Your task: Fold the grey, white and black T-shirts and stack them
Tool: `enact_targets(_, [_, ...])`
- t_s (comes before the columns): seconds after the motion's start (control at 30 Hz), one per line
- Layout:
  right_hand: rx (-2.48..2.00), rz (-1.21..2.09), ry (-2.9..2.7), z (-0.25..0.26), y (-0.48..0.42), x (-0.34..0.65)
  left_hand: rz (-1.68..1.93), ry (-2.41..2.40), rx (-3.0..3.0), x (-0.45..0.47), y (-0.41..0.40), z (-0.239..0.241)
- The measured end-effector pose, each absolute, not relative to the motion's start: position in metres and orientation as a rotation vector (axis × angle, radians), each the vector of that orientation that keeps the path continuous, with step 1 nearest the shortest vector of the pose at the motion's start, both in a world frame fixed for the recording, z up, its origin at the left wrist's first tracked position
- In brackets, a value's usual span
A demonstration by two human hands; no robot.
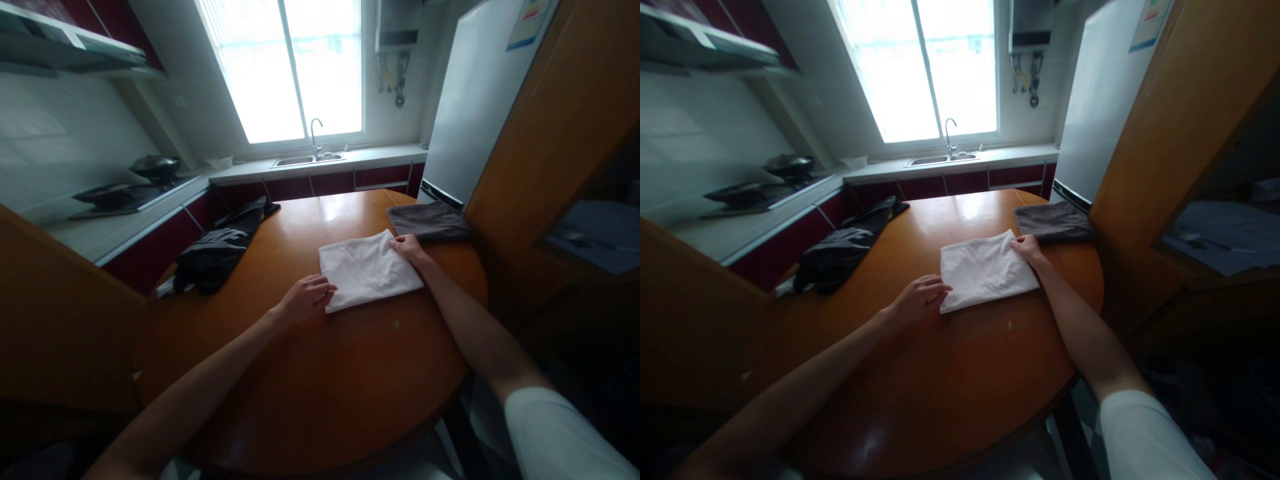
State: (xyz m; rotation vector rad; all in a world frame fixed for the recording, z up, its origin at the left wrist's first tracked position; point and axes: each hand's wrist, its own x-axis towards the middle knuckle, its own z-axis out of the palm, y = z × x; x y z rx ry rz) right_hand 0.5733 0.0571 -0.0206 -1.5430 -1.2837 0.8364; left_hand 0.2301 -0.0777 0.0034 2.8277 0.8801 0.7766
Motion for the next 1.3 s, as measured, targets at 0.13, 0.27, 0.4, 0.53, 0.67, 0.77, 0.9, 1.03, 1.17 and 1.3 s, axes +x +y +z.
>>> enact_targets(0.13, [-1.413,0.831,-1.305,-0.009,0.058,0.569,0.985,1.056,2.708,0.24,-0.038,0.012])
enact_targets(0.27, [-1.375,0.741,-1.336,-0.009,0.062,0.57,1.063,1.213,2.586,0.26,-0.006,0.007])
enact_targets(0.4, [-1.495,0.698,-1.365,-0.026,0.069,0.574,0.699,1.398,2.606,0.273,0.011,-0.014])
enact_targets(0.53, [-1.58,0.649,-1.417,-0.036,0.073,0.579,0.324,1.552,2.509,0.271,0.014,-0.03])
enact_targets(0.67, [-1.658,0.568,-1.488,-0.032,0.068,0.581,0.245,1.607,2.453,0.269,0.01,-0.028])
enact_targets(0.77, [-1.751,0.442,-1.575,-0.023,0.06,0.576,0.259,1.605,2.454,0.272,0.01,-0.021])
enact_targets(0.9, [-1.688,0.137,-1.876,-0.014,0.051,0.559,0.426,1.59,2.537,0.281,0.014,-0.018])
enact_targets(1.03, [-1.631,0.181,-2.16,-0.022,0.053,0.541,0.342,1.621,2.512,0.286,0.015,-0.026])
enact_targets(1.17, [-1.789,0.26,-2.271,-0.034,0.06,0.537,0.257,1.68,2.483,0.288,0.013,-0.025])
enact_targets(1.3, [-1.817,0.227,-2.292,-0.036,0.063,0.539,0.336,1.685,2.545,0.295,0.002,-0.016])
